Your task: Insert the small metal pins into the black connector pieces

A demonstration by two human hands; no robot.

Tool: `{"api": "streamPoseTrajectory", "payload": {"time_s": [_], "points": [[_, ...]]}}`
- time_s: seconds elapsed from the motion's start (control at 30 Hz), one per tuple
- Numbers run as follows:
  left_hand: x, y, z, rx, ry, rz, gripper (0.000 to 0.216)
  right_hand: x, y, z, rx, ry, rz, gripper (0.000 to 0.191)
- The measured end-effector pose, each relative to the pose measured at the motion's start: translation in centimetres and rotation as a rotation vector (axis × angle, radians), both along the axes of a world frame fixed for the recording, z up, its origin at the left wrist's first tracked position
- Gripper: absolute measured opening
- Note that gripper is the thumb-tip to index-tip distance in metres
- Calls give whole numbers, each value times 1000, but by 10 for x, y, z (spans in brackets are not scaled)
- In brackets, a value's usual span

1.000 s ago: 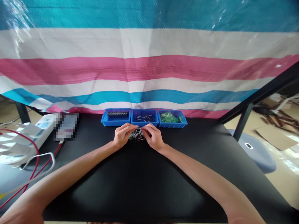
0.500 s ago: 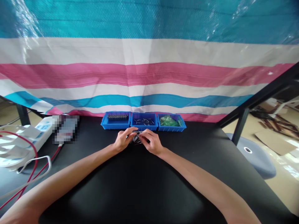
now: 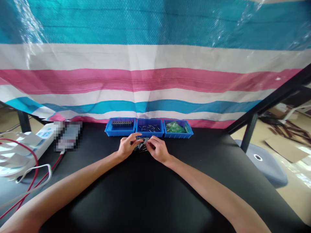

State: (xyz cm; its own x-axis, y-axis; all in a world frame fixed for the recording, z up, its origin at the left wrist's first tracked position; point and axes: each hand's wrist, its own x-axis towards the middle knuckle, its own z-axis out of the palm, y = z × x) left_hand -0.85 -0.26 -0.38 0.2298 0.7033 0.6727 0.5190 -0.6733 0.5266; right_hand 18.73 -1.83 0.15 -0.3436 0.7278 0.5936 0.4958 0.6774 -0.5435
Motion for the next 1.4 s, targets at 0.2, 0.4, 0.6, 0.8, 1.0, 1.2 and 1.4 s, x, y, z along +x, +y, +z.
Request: {"api": "streamPoseTrajectory", "payload": {"time_s": [0.2, 0.4, 0.6, 0.8, 1.0, 1.2, 1.4], "points": [[2, -1, 9, -71, 26, -7, 24, 1, -2, 3, 8, 120, 5, 14], [2, 0, 12, -67, 64, -100, 22, 1, -3, 3, 43, 117, 19, 14], [1, -1, 13, -43, 56, -96, 23, 1, -3, 3, 29, 66, 38, 17], [2, -1, 13, -52, 83, -92, 28, 1, -3, 3, 21, 44, 29, 17], [3, -2, 11, -46, 99, -100, 33, 1, -3, 3, 30, 35, 12, 19], [2, -2, 9, -88, 106, -125, 38, 1, -3, 4, 25, 37, 5, 20], [3, -2, 13, -81, 77, -142, 35, 1, 0, -1, 15, 5, 0, 23]]}}
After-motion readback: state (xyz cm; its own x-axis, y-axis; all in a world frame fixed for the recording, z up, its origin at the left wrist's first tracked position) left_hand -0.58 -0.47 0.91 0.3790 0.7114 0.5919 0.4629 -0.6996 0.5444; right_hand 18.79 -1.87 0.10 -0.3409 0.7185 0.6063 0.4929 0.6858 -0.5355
